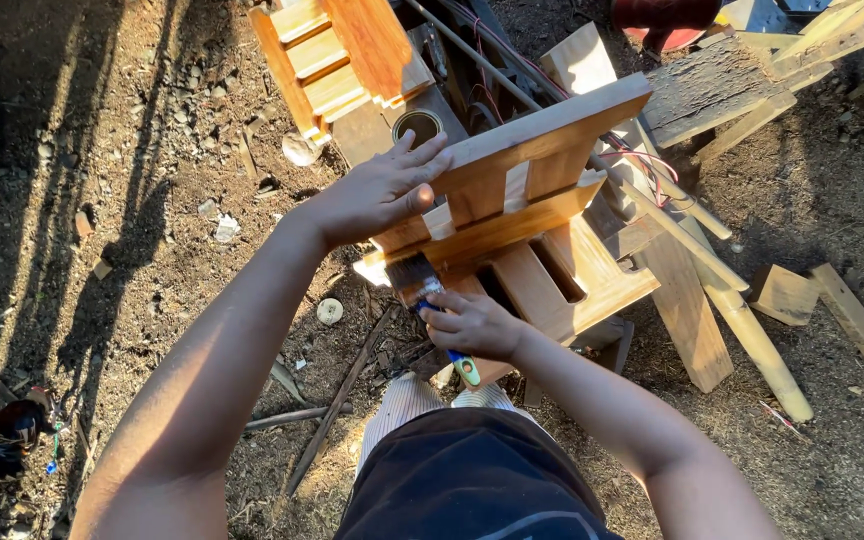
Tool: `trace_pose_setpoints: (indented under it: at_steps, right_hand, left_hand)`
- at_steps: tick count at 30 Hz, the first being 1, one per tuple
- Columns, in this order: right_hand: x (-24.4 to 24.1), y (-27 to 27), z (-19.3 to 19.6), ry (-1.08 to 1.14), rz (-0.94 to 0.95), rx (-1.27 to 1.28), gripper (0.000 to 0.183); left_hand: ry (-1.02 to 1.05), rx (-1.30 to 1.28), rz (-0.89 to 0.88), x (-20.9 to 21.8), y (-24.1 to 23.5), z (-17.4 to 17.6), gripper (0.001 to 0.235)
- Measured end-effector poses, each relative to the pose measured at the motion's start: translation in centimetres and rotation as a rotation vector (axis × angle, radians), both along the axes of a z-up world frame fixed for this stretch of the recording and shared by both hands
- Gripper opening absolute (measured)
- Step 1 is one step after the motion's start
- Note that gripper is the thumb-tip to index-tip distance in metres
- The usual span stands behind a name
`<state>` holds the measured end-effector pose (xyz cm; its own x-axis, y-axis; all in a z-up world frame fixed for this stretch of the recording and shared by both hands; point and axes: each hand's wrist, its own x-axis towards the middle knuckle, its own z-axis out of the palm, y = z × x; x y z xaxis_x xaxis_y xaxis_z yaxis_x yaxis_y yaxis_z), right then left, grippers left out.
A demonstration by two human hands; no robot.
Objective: The person applies wood stain to a wooden chair back using a paintbrush. They dip the brush into a can of stain and coat the slats and frame of the chair back, turning the piece to reach different sides.
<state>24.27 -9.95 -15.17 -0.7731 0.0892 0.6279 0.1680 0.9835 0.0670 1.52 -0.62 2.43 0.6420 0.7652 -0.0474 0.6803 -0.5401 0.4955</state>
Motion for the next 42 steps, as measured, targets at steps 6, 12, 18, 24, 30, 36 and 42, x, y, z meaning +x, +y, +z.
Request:
trace_pose_setpoints:
  at_steps: [6,12,18,24,30,36,42]
  right_hand:
    - [-1.5,2.1,8.6,0.273,-0.059,0.216,0.009]
    - [-1.4,-0.1,4.7,0.083,0.013,0.136,0.007]
    - [-1.3,2.9,7.8,0.193,-0.095,0.193,0.009]
    - [-2.1,1.7,7.1,0.078,-0.005,0.310,0.010]
    - [0.1,3.4,7.4,0.177,-0.191,0.184,0.013]
    - [-2.8,4.4,5.7,0.149,0.025,0.327,0.006]
    - [1.2,5.2,7.0,0.131,-0.239,0.182,0.008]
  left_hand:
    - [-0.044,-0.022,-0.019,-0.3,0.7,-0.4,0.100]
    - [-0.047,-0.086,0.014,-0.2,0.8,0.1,0.102]
    - [-0.046,-0.066,0.032,-0.7,2.3,-0.6,0.104]
    - [-0.057,-0.098,0.059,-0.9,3.7,-1.2,0.106]
    - [-0.067,-0.104,0.093,-1.2,4.2,-1.0,0.105]
    - [-0.155,-0.166,0.074,-1.5,4.9,-1.2,0.096]
    - [-0.212,-0.204,0.108,-1.3,5.4,-1.1,0.095]
